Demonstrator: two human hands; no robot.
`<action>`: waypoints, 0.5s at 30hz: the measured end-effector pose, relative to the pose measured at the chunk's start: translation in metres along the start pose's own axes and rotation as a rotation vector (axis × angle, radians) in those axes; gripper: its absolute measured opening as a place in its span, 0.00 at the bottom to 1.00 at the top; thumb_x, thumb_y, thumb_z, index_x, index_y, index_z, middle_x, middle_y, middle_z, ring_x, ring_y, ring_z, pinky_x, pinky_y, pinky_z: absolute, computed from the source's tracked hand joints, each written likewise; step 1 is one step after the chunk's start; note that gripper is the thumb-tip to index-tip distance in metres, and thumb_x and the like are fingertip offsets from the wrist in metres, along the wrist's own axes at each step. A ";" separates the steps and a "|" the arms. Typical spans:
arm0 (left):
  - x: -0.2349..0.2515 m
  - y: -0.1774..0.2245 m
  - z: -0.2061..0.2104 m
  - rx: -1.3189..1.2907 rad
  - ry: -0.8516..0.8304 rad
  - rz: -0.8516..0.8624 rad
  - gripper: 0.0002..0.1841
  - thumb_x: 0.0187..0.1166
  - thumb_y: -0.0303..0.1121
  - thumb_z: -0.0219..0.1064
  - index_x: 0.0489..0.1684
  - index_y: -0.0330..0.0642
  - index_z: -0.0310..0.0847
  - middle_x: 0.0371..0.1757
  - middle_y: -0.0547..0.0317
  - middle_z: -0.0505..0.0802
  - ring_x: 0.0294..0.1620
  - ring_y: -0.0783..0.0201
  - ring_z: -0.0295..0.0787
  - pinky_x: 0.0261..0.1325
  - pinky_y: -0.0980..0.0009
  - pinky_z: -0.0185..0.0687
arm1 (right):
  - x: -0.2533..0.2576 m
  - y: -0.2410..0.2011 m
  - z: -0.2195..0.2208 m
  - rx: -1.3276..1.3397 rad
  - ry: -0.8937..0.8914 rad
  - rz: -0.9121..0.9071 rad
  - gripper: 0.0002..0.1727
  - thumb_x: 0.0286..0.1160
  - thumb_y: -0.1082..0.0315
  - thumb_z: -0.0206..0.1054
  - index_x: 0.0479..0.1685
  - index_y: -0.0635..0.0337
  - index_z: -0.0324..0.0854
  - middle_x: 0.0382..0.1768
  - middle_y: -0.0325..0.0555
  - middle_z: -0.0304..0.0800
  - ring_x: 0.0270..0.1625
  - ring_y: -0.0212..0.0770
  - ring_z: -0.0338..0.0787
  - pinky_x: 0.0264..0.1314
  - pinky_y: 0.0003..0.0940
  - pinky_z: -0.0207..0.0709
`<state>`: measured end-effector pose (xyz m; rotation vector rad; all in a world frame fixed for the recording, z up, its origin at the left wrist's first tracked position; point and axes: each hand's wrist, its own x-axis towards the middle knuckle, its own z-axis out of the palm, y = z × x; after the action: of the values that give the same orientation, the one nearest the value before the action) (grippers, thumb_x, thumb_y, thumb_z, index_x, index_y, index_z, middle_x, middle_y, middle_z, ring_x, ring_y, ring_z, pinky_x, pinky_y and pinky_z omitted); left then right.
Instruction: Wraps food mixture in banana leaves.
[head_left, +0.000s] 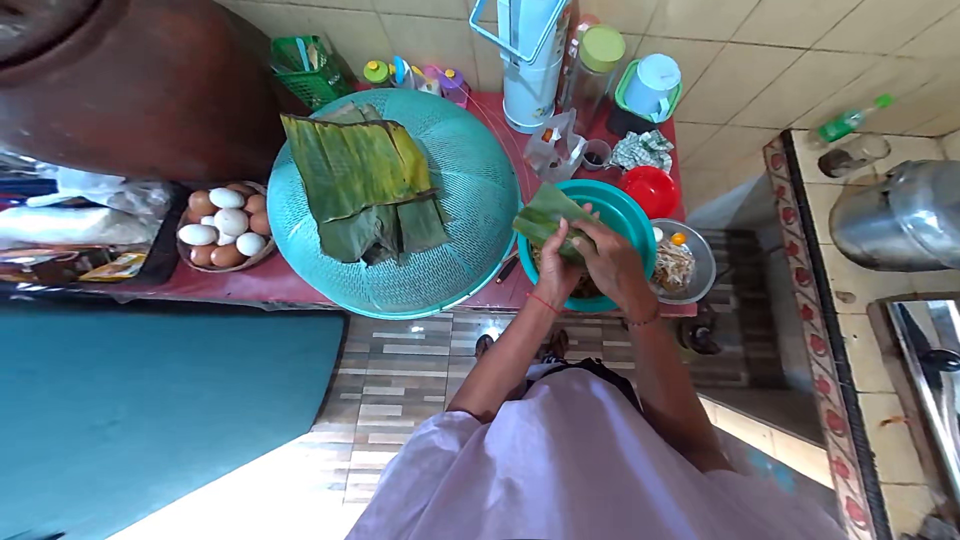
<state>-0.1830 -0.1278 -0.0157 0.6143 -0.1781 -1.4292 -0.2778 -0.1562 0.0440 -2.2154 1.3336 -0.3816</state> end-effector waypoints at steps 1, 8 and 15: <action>0.001 0.001 0.001 -0.014 0.031 0.009 0.22 0.85 0.52 0.60 0.74 0.57 0.79 0.71 0.62 0.89 0.65 0.66 0.89 0.61 0.68 0.88 | -0.003 -0.001 0.000 -0.040 0.028 0.013 0.18 0.91 0.62 0.59 0.68 0.59 0.86 0.62 0.61 0.91 0.63 0.64 0.90 0.62 0.67 0.81; 0.000 -0.001 -0.002 -0.025 0.081 0.050 0.20 0.85 0.49 0.63 0.73 0.56 0.80 0.69 0.59 0.90 0.65 0.64 0.90 0.62 0.67 0.87 | -0.005 -0.002 -0.001 0.001 -0.057 0.138 0.18 0.92 0.60 0.58 0.65 0.59 0.88 0.49 0.64 0.94 0.51 0.68 0.93 0.52 0.69 0.81; 0.006 -0.001 -0.001 -0.045 0.112 0.058 0.18 0.90 0.47 0.55 0.70 0.52 0.80 0.62 0.60 0.93 0.59 0.67 0.92 0.60 0.70 0.88 | -0.007 0.006 0.022 -0.083 0.118 -0.151 0.19 0.84 0.62 0.68 0.66 0.63 0.86 0.64 0.61 0.88 0.67 0.63 0.87 0.65 0.60 0.82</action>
<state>-0.1821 -0.1336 -0.0188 0.6453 -0.0750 -1.3356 -0.2750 -0.1465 0.0227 -2.4036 1.2652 -0.5287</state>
